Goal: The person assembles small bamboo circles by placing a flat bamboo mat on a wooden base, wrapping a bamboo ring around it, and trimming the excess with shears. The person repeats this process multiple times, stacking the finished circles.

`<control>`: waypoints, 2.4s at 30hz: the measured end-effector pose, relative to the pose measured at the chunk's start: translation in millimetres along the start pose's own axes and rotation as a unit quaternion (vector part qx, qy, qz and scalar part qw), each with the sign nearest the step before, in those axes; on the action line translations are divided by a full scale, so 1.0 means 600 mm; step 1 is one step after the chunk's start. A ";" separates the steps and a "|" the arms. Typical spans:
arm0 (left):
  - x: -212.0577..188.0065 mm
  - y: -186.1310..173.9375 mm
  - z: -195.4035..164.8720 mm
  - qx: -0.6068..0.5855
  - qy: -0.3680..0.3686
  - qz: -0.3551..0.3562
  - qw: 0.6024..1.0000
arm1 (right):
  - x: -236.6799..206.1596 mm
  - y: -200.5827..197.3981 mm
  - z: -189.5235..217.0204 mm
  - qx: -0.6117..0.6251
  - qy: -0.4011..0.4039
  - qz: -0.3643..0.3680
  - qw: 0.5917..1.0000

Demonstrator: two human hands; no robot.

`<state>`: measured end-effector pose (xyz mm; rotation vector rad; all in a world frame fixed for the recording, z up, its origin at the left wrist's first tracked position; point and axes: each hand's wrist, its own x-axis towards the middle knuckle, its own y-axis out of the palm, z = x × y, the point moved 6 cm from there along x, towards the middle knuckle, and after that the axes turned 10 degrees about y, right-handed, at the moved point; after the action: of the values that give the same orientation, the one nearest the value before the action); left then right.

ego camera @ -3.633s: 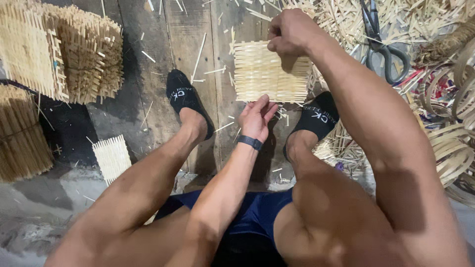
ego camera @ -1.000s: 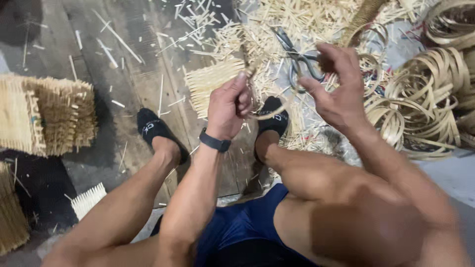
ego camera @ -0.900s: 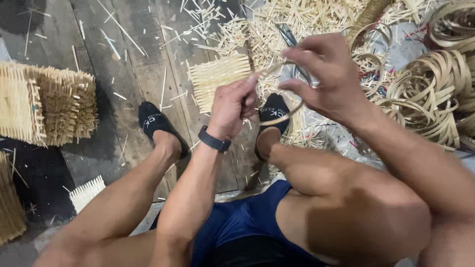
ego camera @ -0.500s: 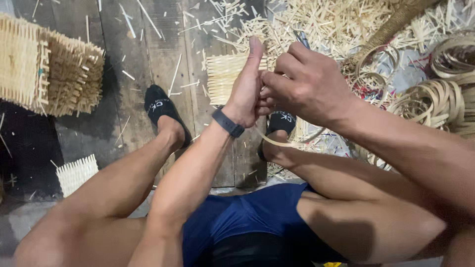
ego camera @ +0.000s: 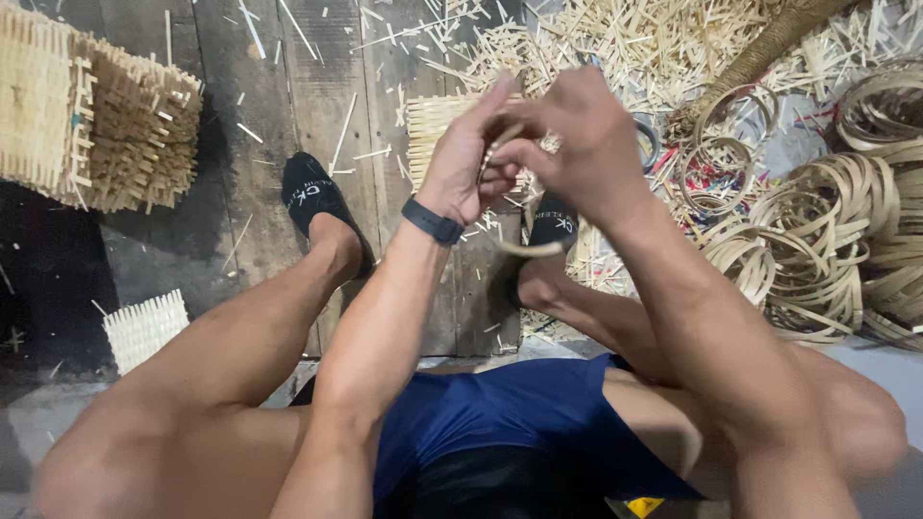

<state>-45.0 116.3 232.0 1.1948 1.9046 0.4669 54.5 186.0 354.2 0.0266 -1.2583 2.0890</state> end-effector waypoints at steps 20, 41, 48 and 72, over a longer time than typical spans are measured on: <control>0.016 -0.078 -0.060 -0.038 0.096 -0.040 0.994 | -0.068 0.113 -0.154 0.632 0.460 0.117 0.613; 0.051 -0.150 -0.017 -0.204 0.131 -0.104 0.965 | -0.154 0.222 -0.149 0.757 0.417 0.082 0.496; 0.068 -0.172 0.003 -0.169 0.121 -0.118 0.971 | -0.144 0.211 -0.172 0.715 0.433 0.056 0.545; 0.055 -0.296 0.006 0.586 0.204 -0.281 0.732 | -0.125 0.295 -0.264 0.091 0.412 0.008 0.907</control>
<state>-149.8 59.1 96.6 1.1163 2.9127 -1.0809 62.1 217.8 107.2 -0.7103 -0.5415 1.8828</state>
